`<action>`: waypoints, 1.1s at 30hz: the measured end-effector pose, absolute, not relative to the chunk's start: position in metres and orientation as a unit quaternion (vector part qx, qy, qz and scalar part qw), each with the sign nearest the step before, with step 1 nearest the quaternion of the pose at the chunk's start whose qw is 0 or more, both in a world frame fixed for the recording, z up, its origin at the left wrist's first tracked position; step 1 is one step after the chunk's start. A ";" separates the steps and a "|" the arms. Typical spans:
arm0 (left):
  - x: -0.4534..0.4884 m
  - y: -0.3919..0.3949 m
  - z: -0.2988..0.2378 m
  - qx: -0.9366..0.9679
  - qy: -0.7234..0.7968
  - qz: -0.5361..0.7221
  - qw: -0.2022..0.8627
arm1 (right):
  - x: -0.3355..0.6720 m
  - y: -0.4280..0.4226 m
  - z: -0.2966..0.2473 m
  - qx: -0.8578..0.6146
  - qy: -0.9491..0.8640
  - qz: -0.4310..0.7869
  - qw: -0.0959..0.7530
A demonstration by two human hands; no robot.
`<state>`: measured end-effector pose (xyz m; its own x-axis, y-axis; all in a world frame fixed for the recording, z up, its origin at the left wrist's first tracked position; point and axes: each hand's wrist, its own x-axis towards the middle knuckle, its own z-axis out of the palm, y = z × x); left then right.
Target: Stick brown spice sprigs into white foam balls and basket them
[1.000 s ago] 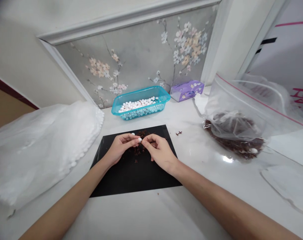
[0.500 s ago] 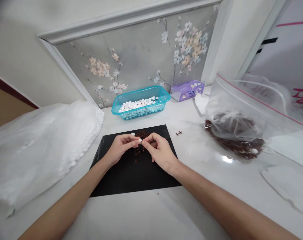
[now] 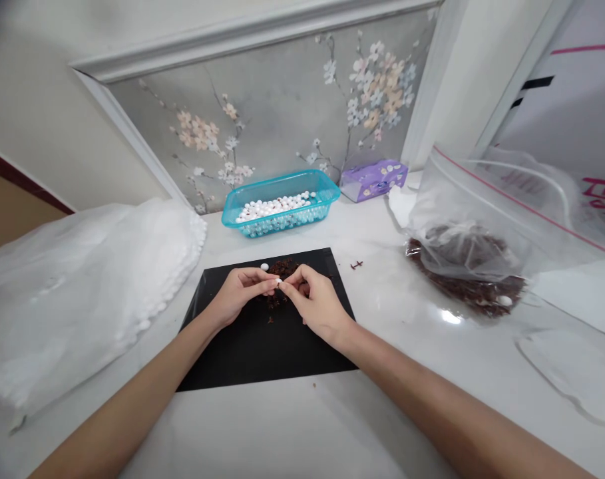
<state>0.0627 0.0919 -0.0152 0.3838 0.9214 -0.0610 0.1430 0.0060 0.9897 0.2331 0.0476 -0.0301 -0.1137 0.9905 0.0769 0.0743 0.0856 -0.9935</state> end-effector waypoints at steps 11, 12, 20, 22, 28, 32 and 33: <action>0.060 0.095 -0.009 0.655 0.495 0.395 0.412 | 0.232 0.048 -0.028 -0.498 -0.567 0.432 0.494; 0.056 0.098 -0.008 0.657 0.509 0.408 0.377 | 0.232 0.047 -0.027 -0.506 -0.574 0.413 0.493; 0.030 0.115 -0.016 0.700 0.566 0.356 0.251 | 0.228 0.041 -0.027 -0.492 -0.724 0.308 0.373; 0.029 0.115 -0.017 0.715 0.561 0.329 0.256 | 0.228 0.040 -0.027 -0.490 -0.736 0.298 0.359; 0.023 0.116 0.003 0.751 0.530 0.264 0.292 | 0.229 0.038 -0.024 -0.496 -0.737 0.303 0.346; 0.005 0.110 0.053 0.755 0.542 0.265 0.258 | 0.230 0.037 -0.024 -0.501 -0.730 0.312 0.344; -0.002 0.106 0.069 0.759 0.551 0.263 0.227 | 0.230 0.037 -0.024 -0.500 -0.730 0.312 0.344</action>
<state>-0.0019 0.1061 0.0687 0.2550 0.9555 0.1484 0.7170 -0.2898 0.6340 0.2299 0.0370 -0.0244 -0.2619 0.9461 0.1904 0.5161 0.3040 -0.8007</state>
